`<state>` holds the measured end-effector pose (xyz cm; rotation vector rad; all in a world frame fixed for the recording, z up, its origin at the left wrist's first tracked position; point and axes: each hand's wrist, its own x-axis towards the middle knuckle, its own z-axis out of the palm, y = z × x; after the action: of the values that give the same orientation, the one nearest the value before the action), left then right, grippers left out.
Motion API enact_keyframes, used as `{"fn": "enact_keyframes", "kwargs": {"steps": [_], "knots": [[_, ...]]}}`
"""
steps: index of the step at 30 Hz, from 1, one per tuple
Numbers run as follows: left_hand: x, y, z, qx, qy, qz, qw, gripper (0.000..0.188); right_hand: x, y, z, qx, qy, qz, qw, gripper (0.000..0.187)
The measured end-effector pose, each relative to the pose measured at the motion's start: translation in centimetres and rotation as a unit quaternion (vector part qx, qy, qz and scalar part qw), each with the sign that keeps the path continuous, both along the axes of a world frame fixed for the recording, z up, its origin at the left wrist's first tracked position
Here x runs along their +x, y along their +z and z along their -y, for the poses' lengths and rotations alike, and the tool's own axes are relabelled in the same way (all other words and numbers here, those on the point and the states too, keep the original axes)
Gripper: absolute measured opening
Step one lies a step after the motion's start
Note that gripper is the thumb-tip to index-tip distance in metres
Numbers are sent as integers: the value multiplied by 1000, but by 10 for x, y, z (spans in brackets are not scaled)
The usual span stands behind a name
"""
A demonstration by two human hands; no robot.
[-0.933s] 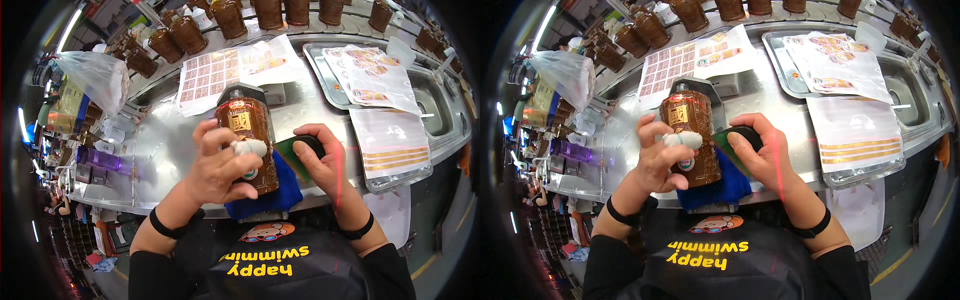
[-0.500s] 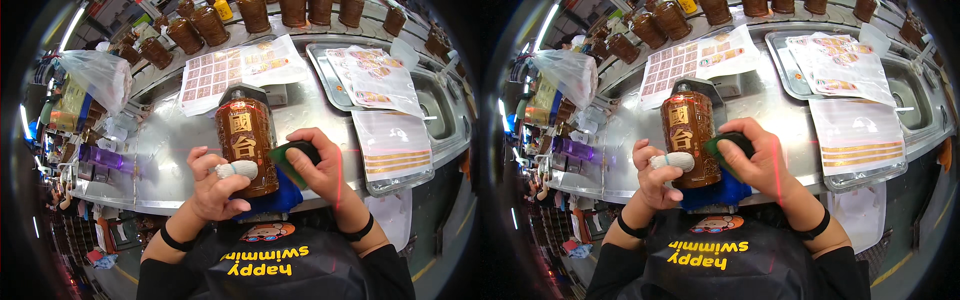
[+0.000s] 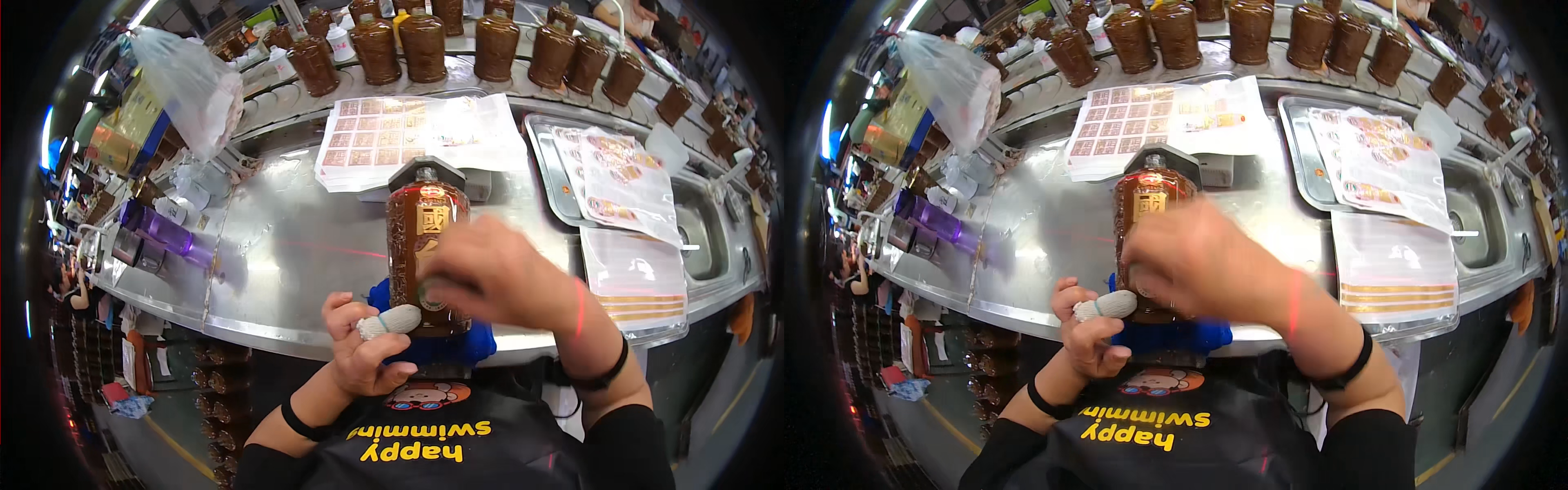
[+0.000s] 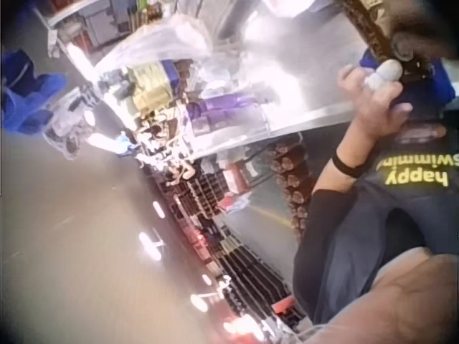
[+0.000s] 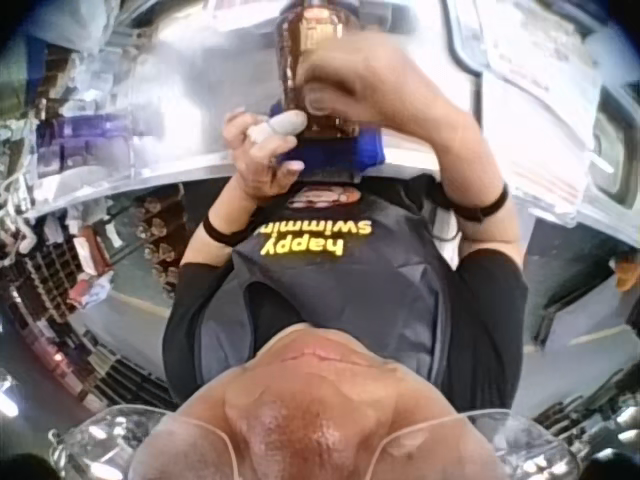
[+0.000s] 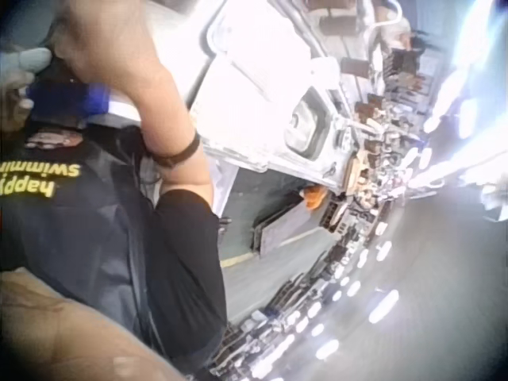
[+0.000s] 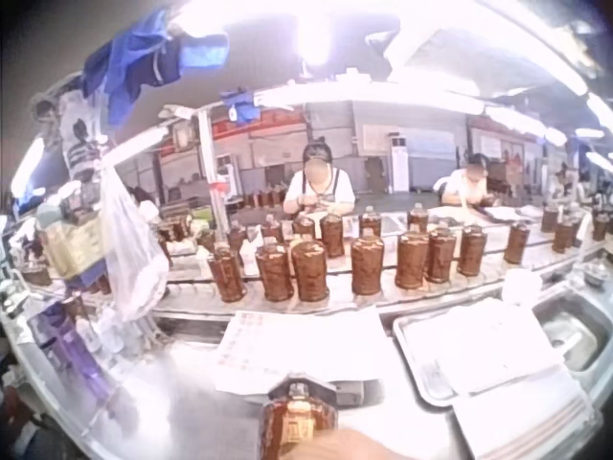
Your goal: Applying adhesive labels to brown glass bottles on an assembly line and checking alignment.
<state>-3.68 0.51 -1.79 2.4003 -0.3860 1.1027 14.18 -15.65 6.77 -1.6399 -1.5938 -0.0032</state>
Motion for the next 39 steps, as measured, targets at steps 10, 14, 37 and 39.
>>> {"fn": "enact_keyframes", "kwargs": {"steps": [10, 14, 37, 39], "knots": [[15, 27, -12, 32, -67, -60, 995, 42, 38, 11, -18, 87, -271, 63, 957, 16], [65, 58, -19, 144, -84, -80, 983, 51, 10, -10, 1, 128, -240, -295, 916, 18], [70, 50, -35, 187, -68, -71, 977, 43, -6, -79, 11, 133, -228, -454, 851, 20], [82, 54, -35, 208, -90, -72, 971, 42, -7, -78, 11, 132, -233, -432, 861, 21]]}}
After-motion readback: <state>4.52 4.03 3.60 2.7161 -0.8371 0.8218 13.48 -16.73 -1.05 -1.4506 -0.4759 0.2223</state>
